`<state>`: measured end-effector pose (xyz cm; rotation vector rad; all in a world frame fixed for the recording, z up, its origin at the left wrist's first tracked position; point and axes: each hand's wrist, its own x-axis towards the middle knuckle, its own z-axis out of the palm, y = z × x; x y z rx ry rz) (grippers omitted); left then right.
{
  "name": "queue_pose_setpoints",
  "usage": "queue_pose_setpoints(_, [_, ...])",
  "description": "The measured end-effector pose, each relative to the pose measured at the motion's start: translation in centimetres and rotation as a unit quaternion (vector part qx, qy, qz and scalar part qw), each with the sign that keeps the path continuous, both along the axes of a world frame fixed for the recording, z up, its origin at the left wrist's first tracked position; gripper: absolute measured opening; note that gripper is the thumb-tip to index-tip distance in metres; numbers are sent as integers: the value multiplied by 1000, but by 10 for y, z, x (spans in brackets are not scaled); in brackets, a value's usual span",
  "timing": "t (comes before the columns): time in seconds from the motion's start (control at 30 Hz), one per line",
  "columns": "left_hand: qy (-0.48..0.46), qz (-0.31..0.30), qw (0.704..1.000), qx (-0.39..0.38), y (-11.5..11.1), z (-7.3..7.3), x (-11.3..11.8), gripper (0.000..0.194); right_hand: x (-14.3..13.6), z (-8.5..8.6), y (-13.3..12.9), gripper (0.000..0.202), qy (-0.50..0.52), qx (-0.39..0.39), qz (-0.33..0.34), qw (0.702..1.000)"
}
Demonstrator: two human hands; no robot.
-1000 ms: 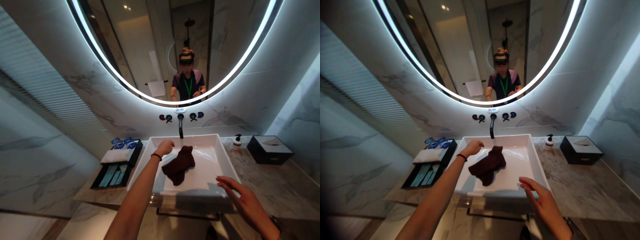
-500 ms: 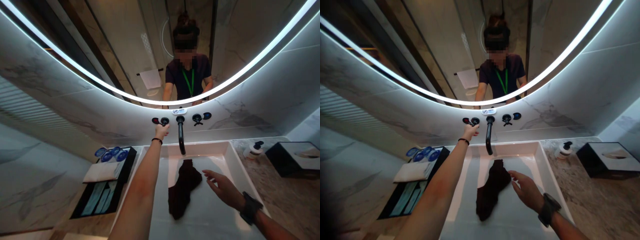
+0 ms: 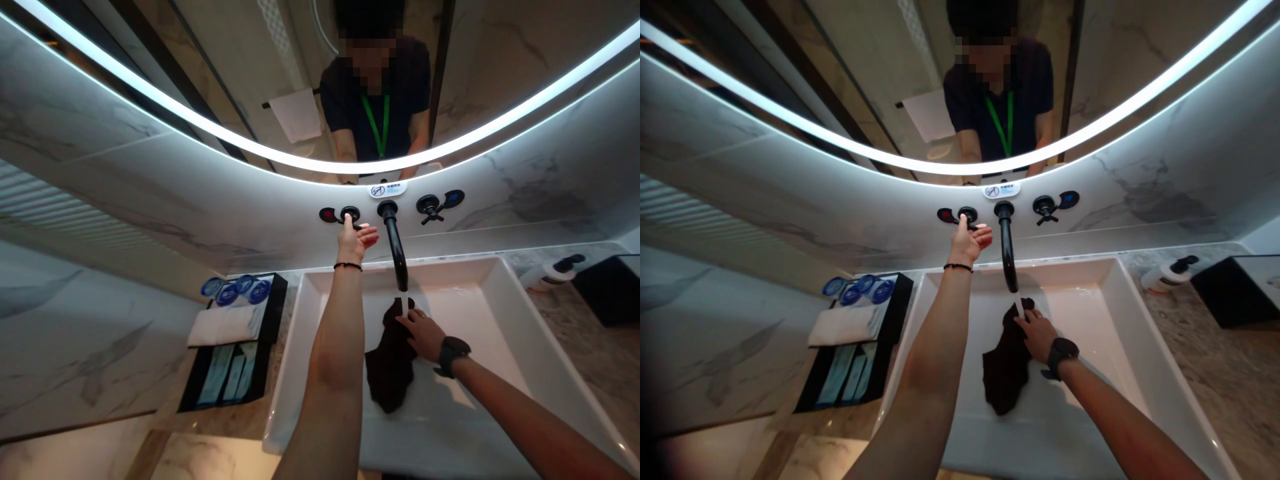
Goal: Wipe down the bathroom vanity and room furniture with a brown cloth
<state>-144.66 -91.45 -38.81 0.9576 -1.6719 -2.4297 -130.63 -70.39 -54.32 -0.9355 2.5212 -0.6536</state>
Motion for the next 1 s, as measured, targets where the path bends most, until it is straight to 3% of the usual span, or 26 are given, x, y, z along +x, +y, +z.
queue_pose_setpoints(0.07, [27, -8, 999, 22, 1, -2, 6, 62, -3, -4, 4, 54, 3, 7, -6, 1000])
queue_pose_setpoints(0.13, [38, -38, 998, -37, 1, -15, 24, 55, -7, -6, 9, 34, 5, 8, -25, 1000])
queue_pose_setpoints(0.23, [-22, -157, 969, -188, 10, -55, 75, 39, -15, -6, 15, 14, 2, -4, -68, 998])
queue_pose_setpoints(0.33, [-87, -259, 931, -241, 30, -102, 136, 32, -26, 2, 17, 12, 4, -44, -104, 994])
queue_pose_setpoints(0.43, [-49, -321, 902, -284, 51, -132, 174, 54, -39, 23, 19, 10, 11, -104, -121, 987])
queue_pose_setpoints(0.5, [-15, -340, 882, -325, 60, -139, 179, 71, -47, 42, 23, 9, 13, -147, -128, 981])
queue_pose_setpoints(0.57, [-18, -341, 872, -351, 63, -138, 175, 75, -54, 62, 29, 11, 12, -183, -140, 973])
queue_pose_setpoints(0.7, [-56, -374, 850, -366, 67, -131, 164, 64, -63, 97, 46, 19, 13, -230, -176, 957])
queue_pose_setpoints(0.83, [-59, -414, 830, -368, 73, -138, 163, 46, -70, 130, 66, 29, 17, -253, -239, 937])
queue_pose_setpoints(0.9, [-62, -411, 819, -395, 71, -143, 161, 24, -75, 148, 78, 31, 16, -273, -292, 917])
queue_pose_setpoints(1.0, [-82, -383, 812, -433, 57, -145, 154, 27, -86, 166, 93, 34, 17, -286, -327, 901])
